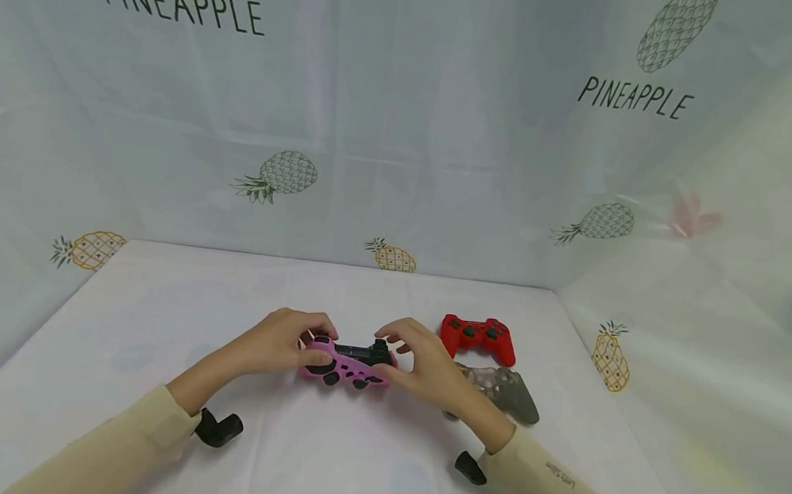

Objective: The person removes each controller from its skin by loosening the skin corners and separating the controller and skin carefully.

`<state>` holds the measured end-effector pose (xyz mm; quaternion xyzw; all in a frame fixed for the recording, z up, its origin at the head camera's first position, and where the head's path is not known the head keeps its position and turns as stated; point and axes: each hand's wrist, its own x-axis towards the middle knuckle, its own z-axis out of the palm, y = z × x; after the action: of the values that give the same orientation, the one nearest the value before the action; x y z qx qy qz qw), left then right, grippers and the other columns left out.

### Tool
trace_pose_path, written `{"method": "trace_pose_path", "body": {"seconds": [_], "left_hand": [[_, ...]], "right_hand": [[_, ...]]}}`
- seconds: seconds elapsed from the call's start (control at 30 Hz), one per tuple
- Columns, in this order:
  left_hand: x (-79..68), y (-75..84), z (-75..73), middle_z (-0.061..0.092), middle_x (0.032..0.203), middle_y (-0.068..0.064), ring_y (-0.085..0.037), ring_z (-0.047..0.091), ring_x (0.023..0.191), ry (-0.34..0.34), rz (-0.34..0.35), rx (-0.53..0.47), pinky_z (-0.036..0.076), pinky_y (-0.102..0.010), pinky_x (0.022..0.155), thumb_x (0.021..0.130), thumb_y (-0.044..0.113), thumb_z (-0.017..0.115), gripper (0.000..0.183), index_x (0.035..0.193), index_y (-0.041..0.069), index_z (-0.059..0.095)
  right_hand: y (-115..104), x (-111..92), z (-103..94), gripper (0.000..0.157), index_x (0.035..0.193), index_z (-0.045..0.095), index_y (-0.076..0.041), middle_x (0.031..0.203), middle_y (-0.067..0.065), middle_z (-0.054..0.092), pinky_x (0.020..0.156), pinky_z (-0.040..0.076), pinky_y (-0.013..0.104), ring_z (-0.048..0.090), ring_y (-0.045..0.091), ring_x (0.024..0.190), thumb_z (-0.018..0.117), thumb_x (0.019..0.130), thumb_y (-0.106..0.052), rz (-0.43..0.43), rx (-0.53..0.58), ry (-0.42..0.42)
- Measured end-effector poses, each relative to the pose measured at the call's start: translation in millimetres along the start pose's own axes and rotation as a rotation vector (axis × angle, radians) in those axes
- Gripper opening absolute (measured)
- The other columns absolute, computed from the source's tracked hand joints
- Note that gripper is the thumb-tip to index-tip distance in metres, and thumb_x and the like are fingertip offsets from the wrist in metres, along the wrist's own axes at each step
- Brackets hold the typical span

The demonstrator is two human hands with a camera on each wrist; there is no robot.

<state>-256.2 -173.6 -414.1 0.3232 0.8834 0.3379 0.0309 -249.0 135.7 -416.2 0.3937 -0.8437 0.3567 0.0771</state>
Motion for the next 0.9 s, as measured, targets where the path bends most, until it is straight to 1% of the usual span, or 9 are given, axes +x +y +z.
{"method": "trace_pose_path", "body": {"seconds": [0.13, 0.2, 0.4, 0.47, 0.57, 0.67, 0.77, 0.9], "left_hand": [[-0.8, 3.4, 1.3, 0.073, 0.098, 0.013, -0.007, 0.068, 0.091, 0.003, 0.001, 0.014, 0.055, -0.029, 0.076, 0.094, 0.033, 0.083, 0.030, 0.118, 0.018, 0.072], [-1.3, 4.6, 1.7, 0.073, 0.098, 0.014, -0.008, 0.068, 0.091, 0.010, 0.001, 0.022, 0.055, -0.029, 0.075, 0.094, 0.033, 0.083, 0.030, 0.117, 0.019, 0.072], [-5.6, 9.3, 1.4, 0.074, 0.099, 0.012, -0.009, 0.068, 0.091, 0.030, -0.006, 0.032, 0.053, -0.029, 0.073, 0.093, 0.033, 0.084, 0.030, 0.117, 0.018, 0.073], [-6.8, 10.8, 1.7, 0.074, 0.099, 0.011, -0.009, 0.068, 0.091, 0.032, -0.010, 0.034, 0.053, -0.029, 0.072, 0.093, 0.033, 0.084, 0.030, 0.116, 0.018, 0.073], [-8.2, 12.7, 2.4, 0.073, 0.098, 0.011, -0.009, 0.067, 0.090, 0.039, -0.008, 0.037, 0.052, -0.029, 0.071, 0.092, 0.033, 0.085, 0.029, 0.114, 0.020, 0.073], [-9.9, 13.6, 3.5, 0.073, 0.098, 0.012, -0.008, 0.067, 0.089, 0.044, -0.007, 0.039, 0.052, -0.028, 0.070, 0.092, 0.032, 0.086, 0.027, 0.113, 0.021, 0.073], [-11.2, 13.7, 4.5, 0.072, 0.098, 0.014, -0.007, 0.066, 0.089, 0.040, -0.016, 0.033, 0.053, -0.027, 0.069, 0.091, 0.030, 0.086, 0.027, 0.113, 0.024, 0.072], [-12.3, 13.7, 4.8, 0.071, 0.099, 0.015, -0.007, 0.066, 0.089, 0.030, -0.021, 0.018, 0.054, -0.027, 0.068, 0.090, 0.030, 0.087, 0.028, 0.114, 0.025, 0.072]], "right_hand": [[-2, 2, 3.8, 0.045, 0.130, 0.067, -0.008, 0.129, 0.000, 0.066, 0.093, 0.060, 0.038, 0.068, 0.019, 0.115, 0.087, 0.092, -0.020, 0.062, 0.017, -0.038], [-3, 3, 6.1, 0.043, 0.130, 0.067, -0.009, 0.129, 0.001, 0.067, 0.093, 0.060, 0.037, 0.067, 0.018, 0.116, 0.085, 0.093, -0.019, 0.072, 0.029, -0.047], [-5, 7, 11.8, 0.039, 0.128, 0.068, -0.008, 0.127, 0.009, 0.071, 0.093, 0.059, 0.034, 0.067, 0.017, 0.115, 0.084, 0.094, -0.018, 0.043, 0.039, -0.067], [-6, 7, 12.5, 0.037, 0.127, 0.070, -0.008, 0.125, 0.008, 0.071, 0.093, 0.059, 0.033, 0.067, 0.016, 0.113, 0.084, 0.094, -0.018, 0.038, 0.033, -0.070], [-6, 7, 12.8, 0.034, 0.125, 0.071, -0.008, 0.121, 0.007, 0.073, 0.092, 0.059, 0.033, 0.068, 0.015, 0.108, 0.084, 0.094, -0.017, 0.031, 0.026, -0.072], [-6, 6, 12.9, 0.030, 0.121, 0.073, -0.009, 0.118, 0.002, 0.073, 0.091, 0.059, 0.031, 0.068, 0.012, 0.104, 0.083, 0.094, -0.017, 0.024, 0.016, -0.081], [-6, 6, 12.6, 0.026, 0.119, 0.074, -0.012, 0.116, -0.003, 0.073, 0.090, 0.058, 0.030, 0.067, 0.009, 0.102, 0.083, 0.095, -0.018, 0.021, 0.005, -0.095], [-6, 5, 11.1, 0.025, 0.117, 0.075, -0.013, 0.115, -0.003, 0.074, 0.091, 0.058, 0.030, 0.067, 0.009, 0.102, 0.083, 0.094, -0.017, 0.007, 0.003, -0.115]]}}
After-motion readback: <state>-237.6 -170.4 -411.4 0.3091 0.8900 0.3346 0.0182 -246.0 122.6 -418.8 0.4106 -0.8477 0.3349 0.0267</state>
